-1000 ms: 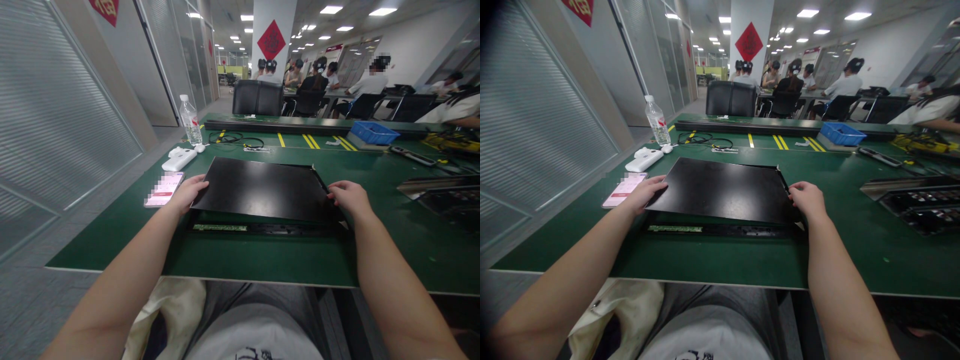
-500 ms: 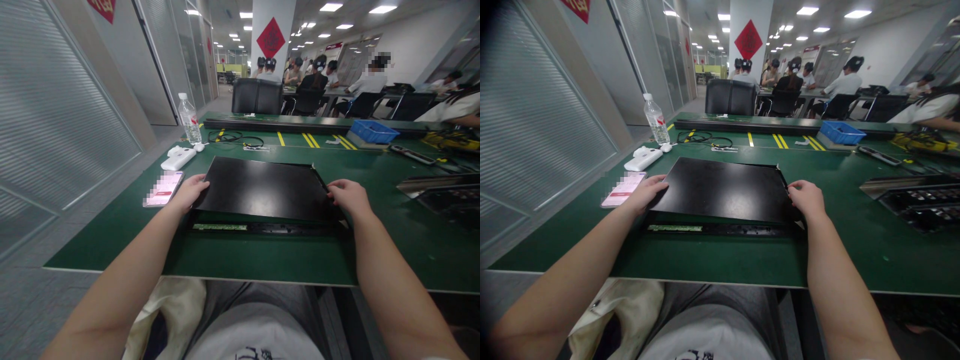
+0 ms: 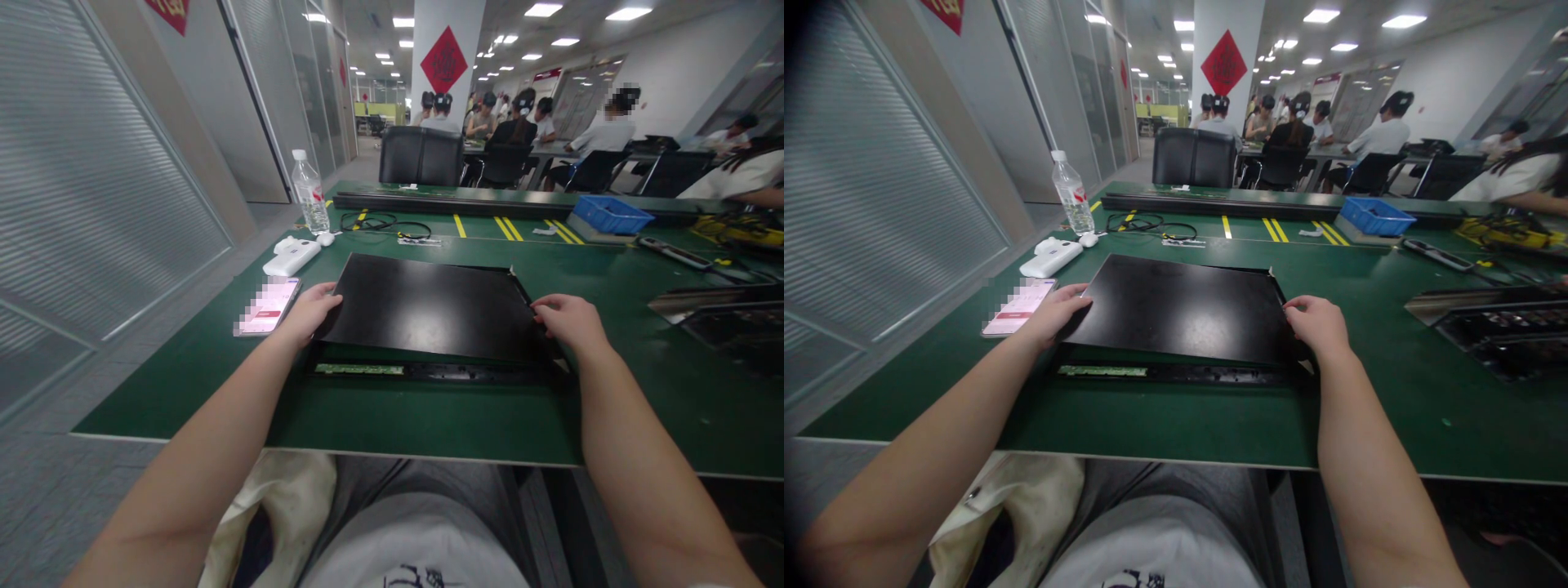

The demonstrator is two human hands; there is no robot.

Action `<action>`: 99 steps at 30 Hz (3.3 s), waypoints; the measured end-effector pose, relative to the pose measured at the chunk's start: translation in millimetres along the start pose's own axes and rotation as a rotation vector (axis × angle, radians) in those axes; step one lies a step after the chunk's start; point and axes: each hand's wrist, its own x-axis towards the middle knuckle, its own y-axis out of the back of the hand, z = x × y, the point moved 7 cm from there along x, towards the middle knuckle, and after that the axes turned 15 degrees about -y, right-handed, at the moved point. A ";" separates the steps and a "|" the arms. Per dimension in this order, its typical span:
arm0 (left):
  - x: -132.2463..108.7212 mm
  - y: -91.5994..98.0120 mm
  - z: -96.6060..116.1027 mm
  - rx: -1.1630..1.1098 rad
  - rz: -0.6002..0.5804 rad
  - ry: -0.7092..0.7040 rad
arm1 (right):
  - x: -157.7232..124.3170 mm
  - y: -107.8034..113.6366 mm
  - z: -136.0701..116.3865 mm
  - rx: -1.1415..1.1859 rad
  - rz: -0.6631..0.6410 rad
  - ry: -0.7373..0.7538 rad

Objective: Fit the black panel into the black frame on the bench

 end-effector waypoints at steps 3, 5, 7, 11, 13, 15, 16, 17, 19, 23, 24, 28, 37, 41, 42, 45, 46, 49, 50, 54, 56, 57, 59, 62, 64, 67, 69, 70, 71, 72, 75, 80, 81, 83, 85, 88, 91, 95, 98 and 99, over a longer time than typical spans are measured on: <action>0.2 0.5 -0.3 0.010 -0.003 -0.005 | -0.1 -0.4 -0.6 -0.033 -0.001 0.011; 0.5 0.9 -0.4 0.012 -0.005 -0.010 | -0.4 -0.5 -0.9 -0.037 0.000 0.018; 0.6 1.3 -0.9 0.015 -0.006 -0.010 | -0.9 -0.3 -1.1 -0.028 0.004 0.024; 0.0 1.7 -0.6 0.025 0.000 -0.004 | -1.1 -0.3 -0.1 -0.020 0.000 0.006; -0.8 1.5 0.8 0.028 0.006 -0.005 | -1.1 -0.2 0.0 -0.020 0.000 0.002; -1.8 1.2 2.3 0.036 0.010 -0.004 | -1.0 0.0 -0.3 -0.023 0.002 0.004; -2.3 1.0 2.8 0.040 0.009 -0.001 | -0.9 0.0 -0.3 -0.025 0.003 0.004; -2.7 1.0 3.2 0.044 0.010 0.000 | -0.7 -0.1 -0.2 -0.026 0.003 0.004; -3.0 1.2 3.7 0.045 0.010 -0.003 | -0.2 -0.3 0.3 -0.025 0.005 0.005; -2.1 2.0 2.1 0.036 0.006 -0.013 | 1.4 -1.0 1.1 -0.023 0.011 0.023; -1.7 2.4 1.4 0.036 0.006 -0.014 | 1.8 -1.0 1.3 -0.022 0.013 0.028; -0.4 3.4 -0.5 0.036 0.012 -0.018 | 3.1 -1.2 2.3 -0.014 0.016 0.028; -0.7 2.1 1.3 0.052 0.013 -0.019 | 4.2 -2.4 3.2 -0.026 0.012 0.017; -1.1 2.7 0.7 0.050 0.007 -0.019 | 5.5 -2.3 3.8 -0.017 0.015 0.031; -0.9 3.0 0.6 0.049 0.007 -0.023 | 5.7 -2.2 3.9 -0.012 0.017 0.032; -0.2 3.4 -0.4 0.043 0.001 -0.030 | 5.2 -1.5 4.2 -0.004 0.019 0.026; 0.1 3.5 -0.8 0.040 0.002 -0.031 | 4.9 -1.4 4.1 -0.007 0.016 0.022; 1.0 3.4 -2.0 0.028 0.004 -0.028 | 3.3 -1.2 3.3 -0.013 0.005 0.012; 1.3 3.4 -2.3 0.026 0.005 -0.027 | 2.7 -1.0 2.7 -0.011 0.003 0.013; 2.2 3.6 -2.9 0.017 0.004 -0.030 | 0.7 0.0 1.4 -0.007 0.007 0.018; 2.3 4.0 -3.0 0.010 0.005 -0.030 | 0.5 -0.1 1.9 -0.003 0.006 0.016; 2.4 4.3 -3.0 0.008 0.006 -0.028 | 0.7 -0.3 2.3 0.000 0.005 0.015; 2.5 4.6 -3.2 0.010 0.007 -0.023 | 1.3 -1.0 2.8 0.005 0.002 0.017; 3.1 5.2 -3.7 0.011 0.013 -0.019 | 2.1 -1.8 2.6 0.007 0.009 0.028; 3.4 5.3 -4.3 0.009 0.013 -0.019 | 2.4 -2.1 2.3 0.005 0.018 0.032; 3.3 5.4 -5.0 0.011 0.008 -0.019 | 2.5 -2.5 1.4 -0.011 0.025 0.037; 3.2 5.5 -4.9 0.010 0.006 -0.022 | 2.4 -2.4 0.6 -0.026 0.029 0.043; 3.2 5.5 -4.9 0.010 0.006 -0.021 | 2.4 -2.6 0.4 -0.033 0.026 0.042; 3.2 5.6 -4.9 0.010 0.007 -0.020 | 2.4 -2.6 0.4 -0.038 0.024 0.040; 3.4 5.6 -5.0 0.009 0.009 -0.018 | 2.2 -2.5 0.4 -0.040 0.022 0.038; 4.3 5.6 -5.3 0.009 0.011 -0.013 | 1.4 -2.2 1.1 -0.031 0.010 0.023; 4.4 5.5 -4.5 0.008 0.005 -0.026 | 0.1 -1.0 1.7 0.000 -0.002 0.010; 4.2 5.6 -4.2 0.009 0.006 -0.028 | 0.1 -0.9 1.8 0.007 -0.004 0.010; 3.5 5.9 -3.7 0.016 0.011 -0.025 | 0.1 -0.9 2.3 0.025 -0.007 0.007; 2.9 5.9 -3.1 0.023 0.015 -0.018 | 0.4 -0.8 2.9 0.044 -0.008 0.003; 2.0 4.8 -1.5 0.027 0.011 -0.013 | 0.9 -0.8 3.3 0.060 -0.009 -0.005; 0.7 3.2 0.7 0.034 0.013 -0.013 | 1.8 -1.0 3.4 0.061 -0.011 -0.011; -1.0 1.4 2.2 0.031 0.018 -0.009 | 1.9 0.0 2.9 0.071 -0.008 -0.007; -1.5 1.5 2.3 0.029 0.025 -0.005 | 0.4 1.4 2.1 0.080 -0.006 -0.009; -1.7 1.6 2.6 0.031 0.028 -0.006 | -0.3 1.8 1.9 0.078 -0.007 -0.013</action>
